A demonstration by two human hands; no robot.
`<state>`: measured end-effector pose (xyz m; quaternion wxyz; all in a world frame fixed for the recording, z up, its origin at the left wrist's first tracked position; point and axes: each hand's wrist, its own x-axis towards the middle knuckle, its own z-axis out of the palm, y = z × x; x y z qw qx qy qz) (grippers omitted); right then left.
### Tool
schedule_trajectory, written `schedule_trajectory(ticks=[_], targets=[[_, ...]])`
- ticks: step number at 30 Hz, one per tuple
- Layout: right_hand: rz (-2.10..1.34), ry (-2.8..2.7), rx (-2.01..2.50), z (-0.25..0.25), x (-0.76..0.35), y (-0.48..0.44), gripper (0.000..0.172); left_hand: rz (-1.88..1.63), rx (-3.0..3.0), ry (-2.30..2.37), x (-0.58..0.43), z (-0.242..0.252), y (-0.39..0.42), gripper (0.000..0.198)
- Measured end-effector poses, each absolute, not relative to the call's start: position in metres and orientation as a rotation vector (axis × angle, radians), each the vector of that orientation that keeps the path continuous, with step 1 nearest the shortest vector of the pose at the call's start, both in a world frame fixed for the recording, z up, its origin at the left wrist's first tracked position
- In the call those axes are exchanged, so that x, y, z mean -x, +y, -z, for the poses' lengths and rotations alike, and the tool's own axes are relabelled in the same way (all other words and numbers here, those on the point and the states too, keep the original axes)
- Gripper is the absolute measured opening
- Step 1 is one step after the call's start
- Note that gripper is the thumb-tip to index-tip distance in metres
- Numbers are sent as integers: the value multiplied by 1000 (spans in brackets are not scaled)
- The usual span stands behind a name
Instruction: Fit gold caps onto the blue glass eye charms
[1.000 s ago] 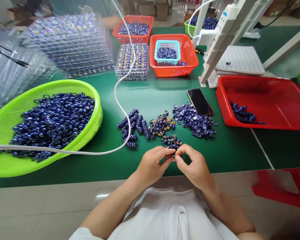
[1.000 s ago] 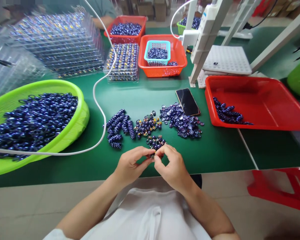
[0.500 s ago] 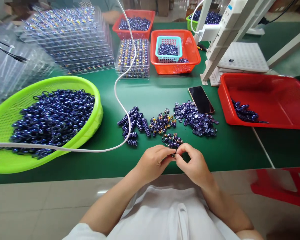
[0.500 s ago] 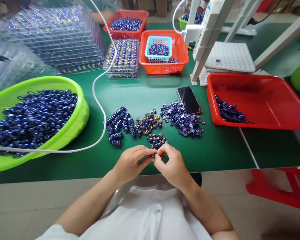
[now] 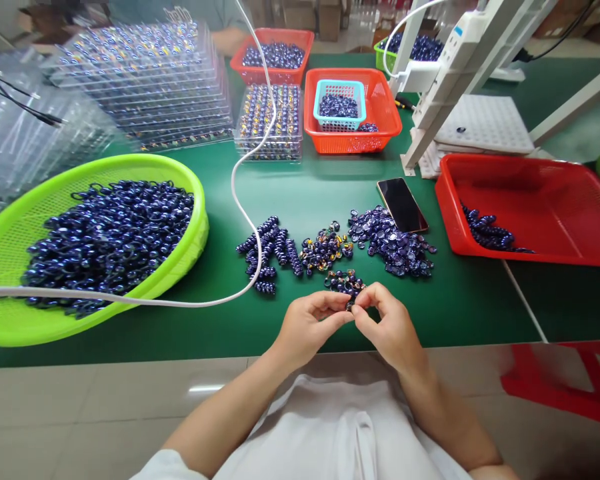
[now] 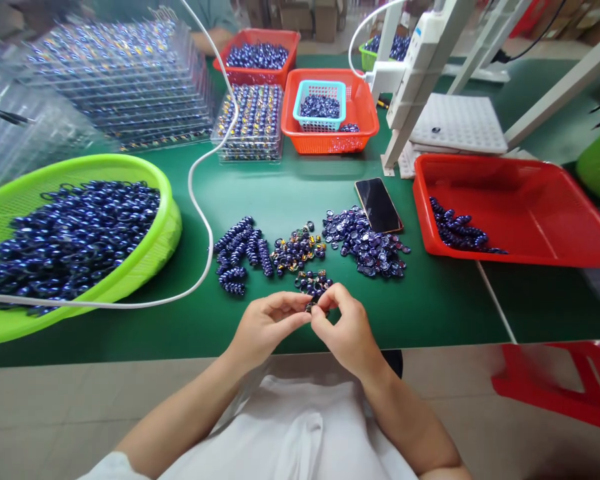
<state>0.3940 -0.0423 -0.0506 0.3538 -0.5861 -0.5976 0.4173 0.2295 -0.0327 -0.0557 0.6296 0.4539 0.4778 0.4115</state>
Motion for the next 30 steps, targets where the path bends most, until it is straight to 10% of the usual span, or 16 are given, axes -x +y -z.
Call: schedule_trajectory(ticks=[13, 30], targets=[[-1159, -1526, 1255, 69, -405, -45, 15, -1034, -690, 1057, -228, 60, -34, 17], [-441, -1946, 1062, 72, -406, -50, 26, -902, -843, 1161, -239, 53, -32, 16]])
